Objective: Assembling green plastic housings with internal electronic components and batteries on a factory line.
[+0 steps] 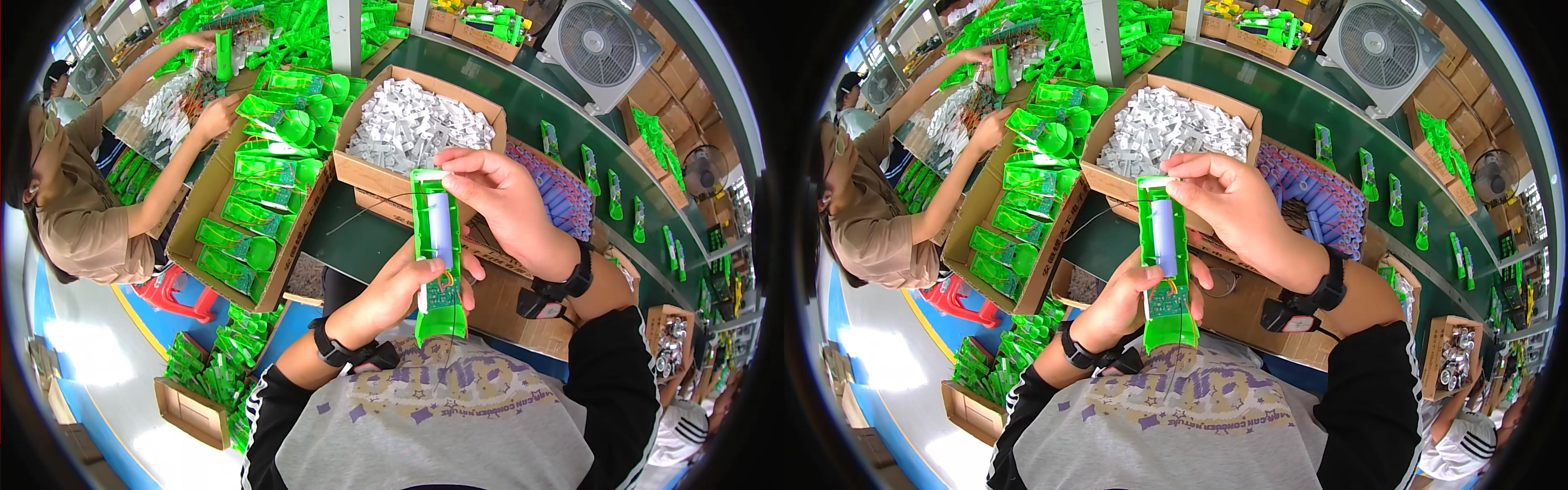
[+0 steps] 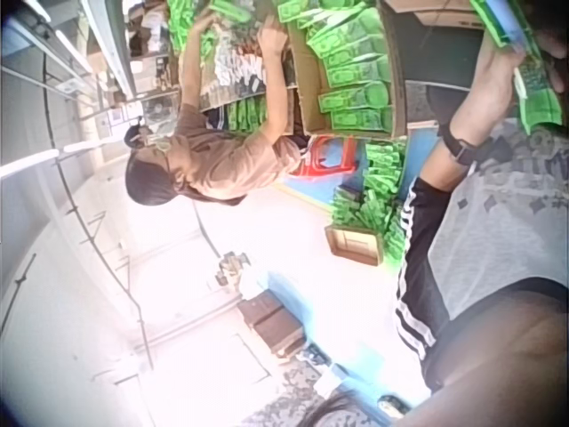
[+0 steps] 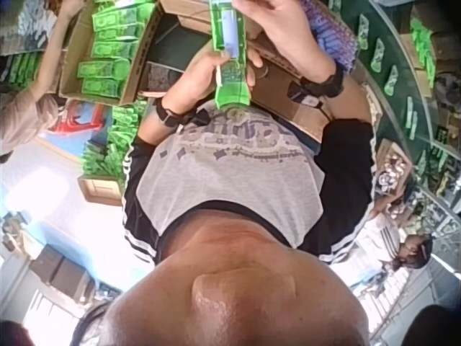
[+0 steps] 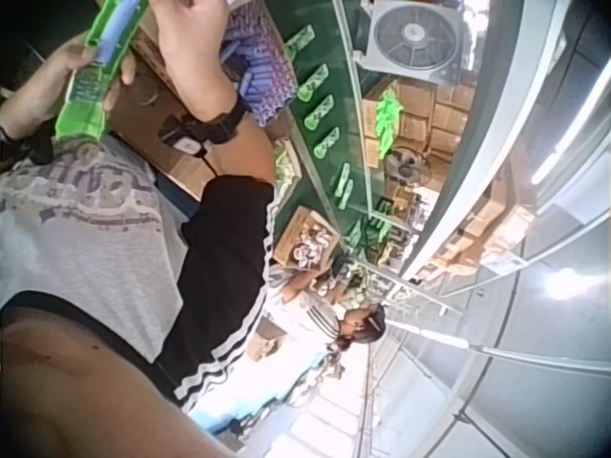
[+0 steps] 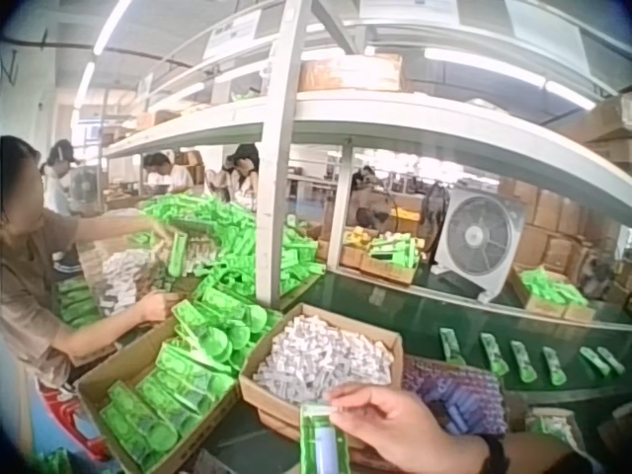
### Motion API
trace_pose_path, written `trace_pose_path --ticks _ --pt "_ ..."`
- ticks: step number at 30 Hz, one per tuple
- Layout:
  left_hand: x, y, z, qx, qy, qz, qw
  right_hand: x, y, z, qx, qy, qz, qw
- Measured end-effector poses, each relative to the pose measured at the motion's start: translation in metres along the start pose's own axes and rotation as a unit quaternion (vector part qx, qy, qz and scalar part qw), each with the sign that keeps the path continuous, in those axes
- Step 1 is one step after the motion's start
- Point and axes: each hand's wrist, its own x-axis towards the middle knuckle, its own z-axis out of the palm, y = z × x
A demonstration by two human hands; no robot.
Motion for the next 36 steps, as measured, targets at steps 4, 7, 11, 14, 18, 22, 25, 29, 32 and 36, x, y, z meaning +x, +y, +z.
trace_pose_path --ticks 4,7,11,14,18,22,25,29,32,36 --pt "0.001 -0.003 -0.001 0.04 -0.004 -0.002 0.999 0.003 -0.003 -0.003 0.049 -0.03 0.044 0.997" --pt "0.001 -0.002 0.0 0.038 0.003 -0.004 0.999 0.007 -0.008 -0.006 0.081 -0.055 0.097 0.991" --pt "0.0 -0.002 0.002 0.053 -0.011 -0.027 0.998 0.011 -0.021 -0.013 0.106 -0.153 0.203 0.961" --pt "-0.001 -0.001 0.003 0.035 -0.025 -0.039 0.998 0.008 -0.023 -0.009 0.025 -0.145 0.124 0.981" --pt "-0.001 -0.001 0.001 0.033 -0.018 -0.023 0.999 0.002 -0.026 -0.014 -0.303 -0.12 -0.135 0.936" --pt "-0.003 0.0 0.002 0.043 -0.012 -0.033 0.998 0.004 -0.034 -0.016 -0.372 -0.146 -0.157 0.903" --pt "-0.003 0.005 0.008 0.075 0.016 -0.058 0.995 0.003 -0.037 -0.021 -0.393 -0.155 -0.183 0.888" --pt "-0.003 -0.002 0.006 0.078 0.02 -0.061 0.995 0.0 -0.042 -0.021 -0.414 -0.159 -0.171 0.88" --pt "-0.004 -0.004 0.006 0.12 0.011 -0.056 0.991 0.0 -0.045 -0.023 -0.431 -0.166 -0.164 0.872" --pt "-0.006 -0.004 0.006 0.129 0.008 -0.065 0.99 -0.005 -0.042 -0.023 -0.457 -0.171 -0.174 0.856"
